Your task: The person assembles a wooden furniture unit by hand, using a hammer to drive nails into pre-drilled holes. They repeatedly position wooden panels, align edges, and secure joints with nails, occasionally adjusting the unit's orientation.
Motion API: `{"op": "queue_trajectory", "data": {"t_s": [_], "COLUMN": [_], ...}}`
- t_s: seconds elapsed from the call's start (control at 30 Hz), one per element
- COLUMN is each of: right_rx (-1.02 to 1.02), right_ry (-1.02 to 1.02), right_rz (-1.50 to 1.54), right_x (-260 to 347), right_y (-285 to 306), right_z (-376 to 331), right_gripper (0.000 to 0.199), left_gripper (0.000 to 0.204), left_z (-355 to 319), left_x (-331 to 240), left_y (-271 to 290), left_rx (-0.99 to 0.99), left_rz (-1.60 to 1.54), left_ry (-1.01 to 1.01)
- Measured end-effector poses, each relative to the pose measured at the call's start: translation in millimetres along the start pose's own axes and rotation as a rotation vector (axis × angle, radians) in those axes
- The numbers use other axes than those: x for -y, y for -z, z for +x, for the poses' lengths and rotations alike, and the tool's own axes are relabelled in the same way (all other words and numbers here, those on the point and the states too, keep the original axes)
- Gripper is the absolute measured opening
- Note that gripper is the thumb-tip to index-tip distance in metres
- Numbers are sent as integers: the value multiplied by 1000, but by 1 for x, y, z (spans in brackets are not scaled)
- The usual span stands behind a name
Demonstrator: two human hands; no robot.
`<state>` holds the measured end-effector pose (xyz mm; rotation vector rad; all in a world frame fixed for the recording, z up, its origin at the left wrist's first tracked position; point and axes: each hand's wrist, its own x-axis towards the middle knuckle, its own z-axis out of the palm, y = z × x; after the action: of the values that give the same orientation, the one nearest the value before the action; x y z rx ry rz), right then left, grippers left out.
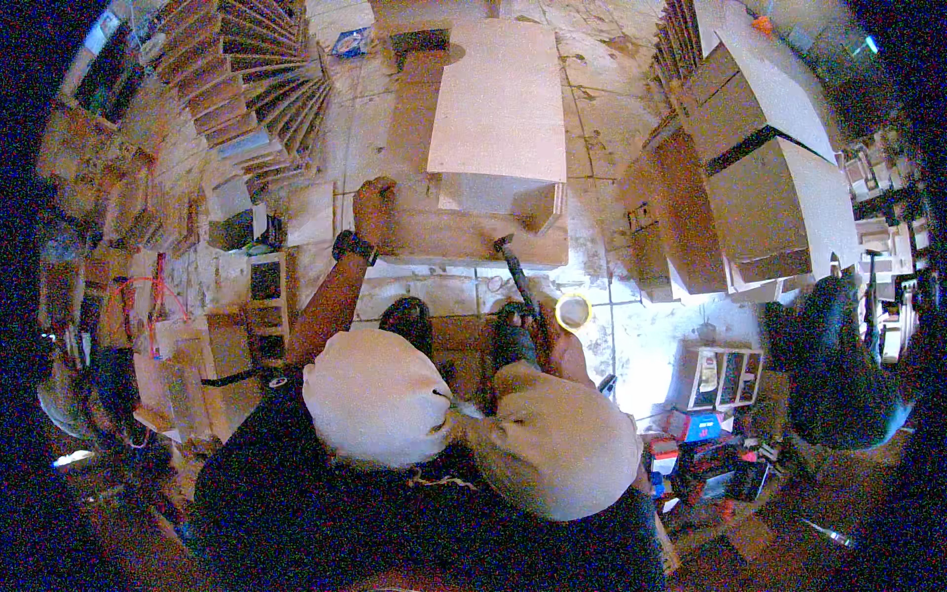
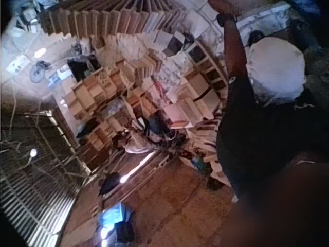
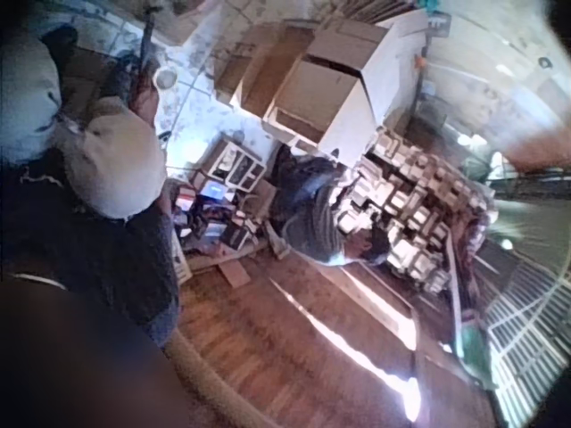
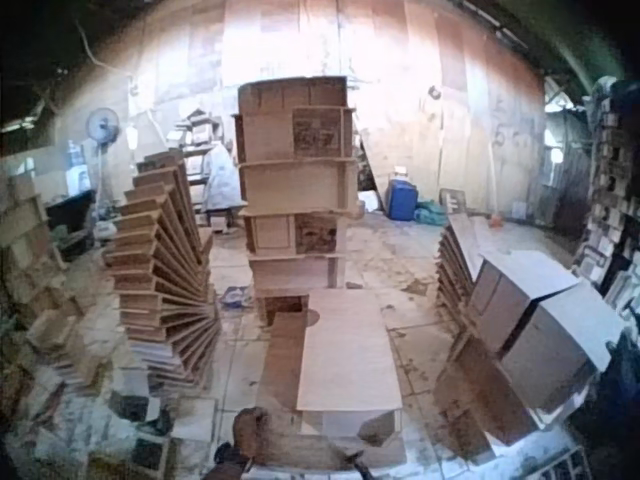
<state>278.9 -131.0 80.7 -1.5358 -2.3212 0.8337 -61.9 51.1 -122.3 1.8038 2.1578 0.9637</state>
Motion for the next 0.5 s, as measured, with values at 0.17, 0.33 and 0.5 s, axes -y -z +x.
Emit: {"op": "queue_trajectory", "data": {"t_s": [0.17, 0.33, 0.5], "right_rx": [150, 8, -203], "right_ry": [365, 514, 17], "right_rz": [-117, 46, 306], "right_x": [81, 49, -18], "right_y": [73, 67, 8], "right_z": [-19, -15, 3], "right_gripper": [13, 17, 37], "left_gripper": [12, 10, 16], "left_z": [26, 37, 27], "left_x": [2, 7, -21], "left_y": [-16, -22, 23], "left_rx": [142, 85, 101], "left_rz": [204, 261, -319], "left_ry": [-37, -271, -27]}}
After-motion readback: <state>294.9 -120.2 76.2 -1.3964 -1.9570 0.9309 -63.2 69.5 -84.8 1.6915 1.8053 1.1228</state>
